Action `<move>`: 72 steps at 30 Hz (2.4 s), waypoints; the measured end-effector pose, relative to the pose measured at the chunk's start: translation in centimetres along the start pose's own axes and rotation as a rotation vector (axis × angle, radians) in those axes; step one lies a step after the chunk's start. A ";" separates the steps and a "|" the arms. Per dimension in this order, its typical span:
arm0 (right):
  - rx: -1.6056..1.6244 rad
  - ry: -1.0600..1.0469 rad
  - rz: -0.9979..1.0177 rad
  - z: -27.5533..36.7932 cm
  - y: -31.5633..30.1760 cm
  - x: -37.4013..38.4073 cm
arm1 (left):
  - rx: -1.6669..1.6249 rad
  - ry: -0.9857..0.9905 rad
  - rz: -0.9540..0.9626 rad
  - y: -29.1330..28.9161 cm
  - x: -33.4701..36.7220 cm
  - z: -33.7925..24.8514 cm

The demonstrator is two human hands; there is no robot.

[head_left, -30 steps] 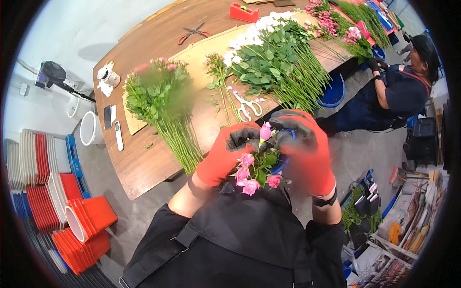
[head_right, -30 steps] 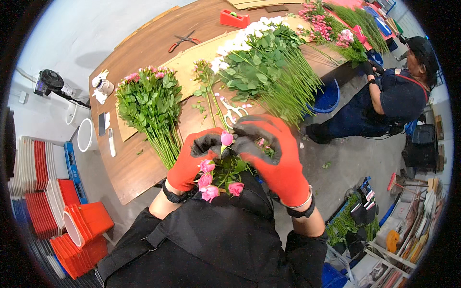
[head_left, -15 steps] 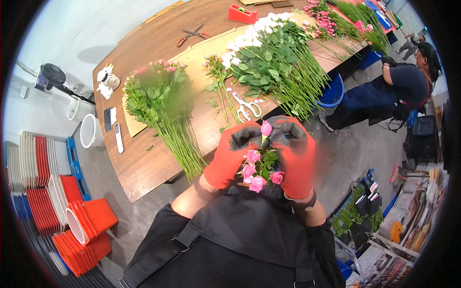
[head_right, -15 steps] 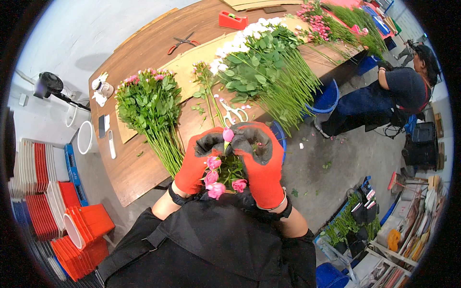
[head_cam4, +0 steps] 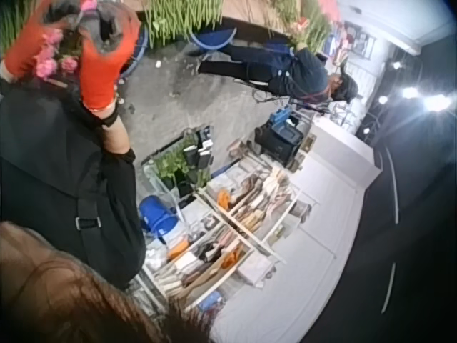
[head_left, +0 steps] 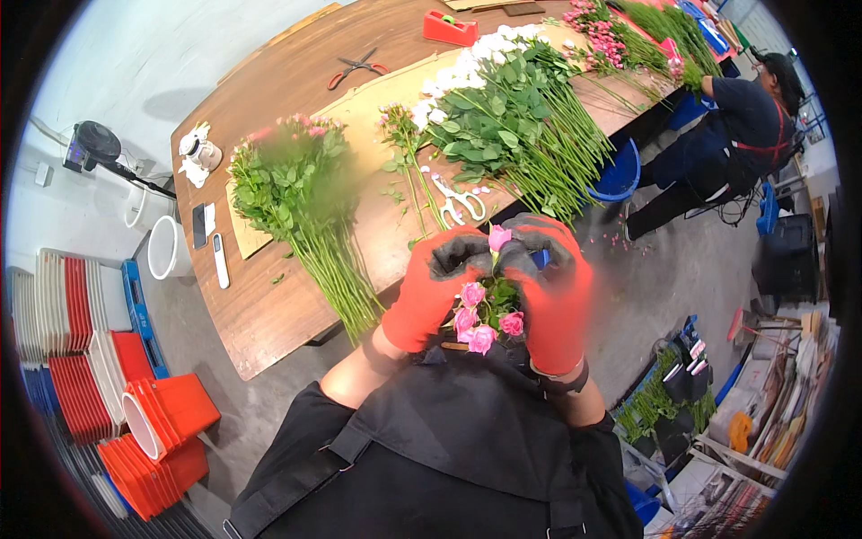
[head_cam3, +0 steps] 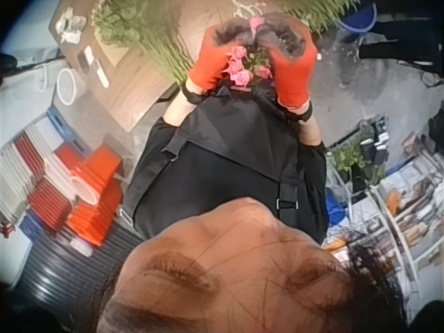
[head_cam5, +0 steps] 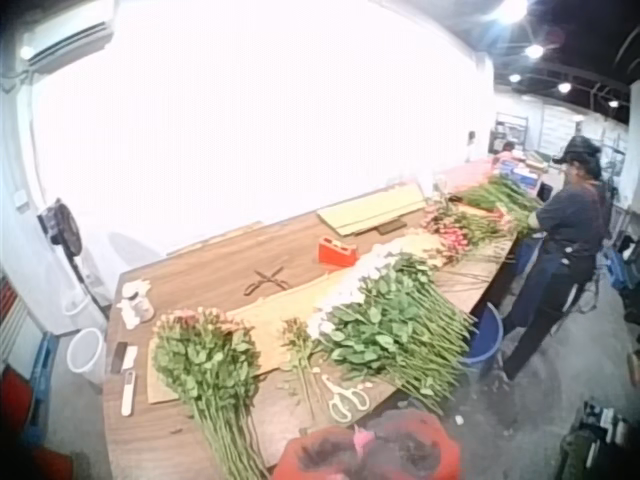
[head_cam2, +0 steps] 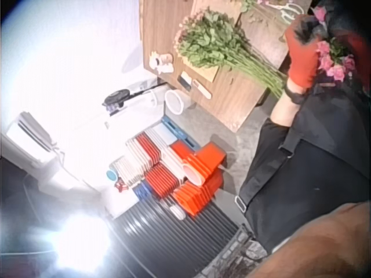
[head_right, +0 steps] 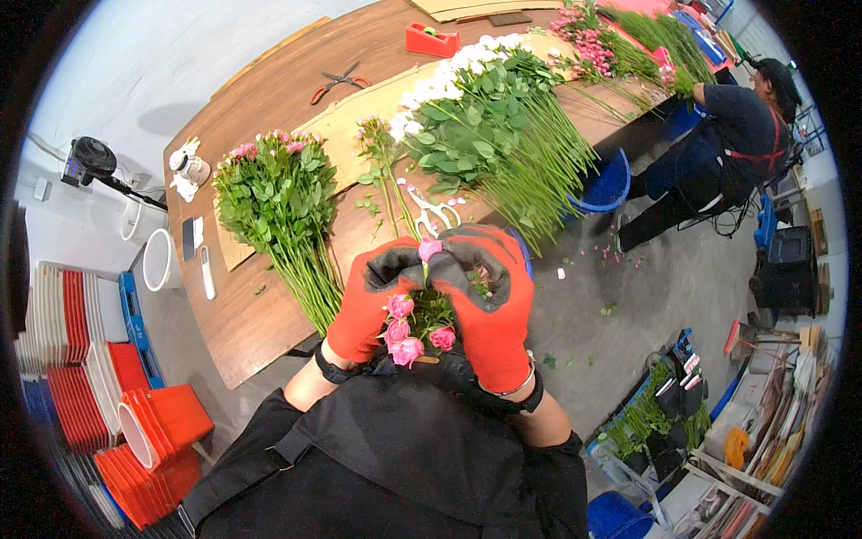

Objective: Trim and arrange pink roses into a small bouquet.

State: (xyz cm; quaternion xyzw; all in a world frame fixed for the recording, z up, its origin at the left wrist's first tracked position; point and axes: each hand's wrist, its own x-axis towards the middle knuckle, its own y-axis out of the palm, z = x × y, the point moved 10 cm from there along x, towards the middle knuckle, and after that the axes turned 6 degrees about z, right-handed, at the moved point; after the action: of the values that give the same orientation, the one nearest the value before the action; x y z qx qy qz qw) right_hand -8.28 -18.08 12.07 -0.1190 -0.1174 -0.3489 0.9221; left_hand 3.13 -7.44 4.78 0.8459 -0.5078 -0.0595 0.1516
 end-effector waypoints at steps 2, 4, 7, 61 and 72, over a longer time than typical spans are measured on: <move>0.149 0.108 0.009 -1.8 0.1 -0.2 | -0.001 0.026 -0.023 -0.2 0.0 0.1; 0.300 0.219 0.020 -3.0 0.4 -0.3 | -0.045 -0.006 -0.015 0.0 0.1 0.1; 0.474 0.352 -0.020 -4.0 0.8 -0.3 | -0.059 -0.034 -0.009 -0.1 0.2 0.4; -0.489 -0.316 -0.128 5.7 -7.8 -0.2 | 0.427 0.165 -0.138 1.1 2.4 1.8; 0.523 -0.070 -0.249 -3.2 -11.8 1.7 | -0.118 -0.138 0.241 7.8 1.9 -1.6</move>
State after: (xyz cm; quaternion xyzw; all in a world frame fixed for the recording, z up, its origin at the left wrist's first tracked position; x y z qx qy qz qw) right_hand -14.50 -28.67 11.18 0.1264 -0.2488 -0.4131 0.8669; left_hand -2.13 -12.17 8.86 0.7624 -0.6105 -0.1287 0.1717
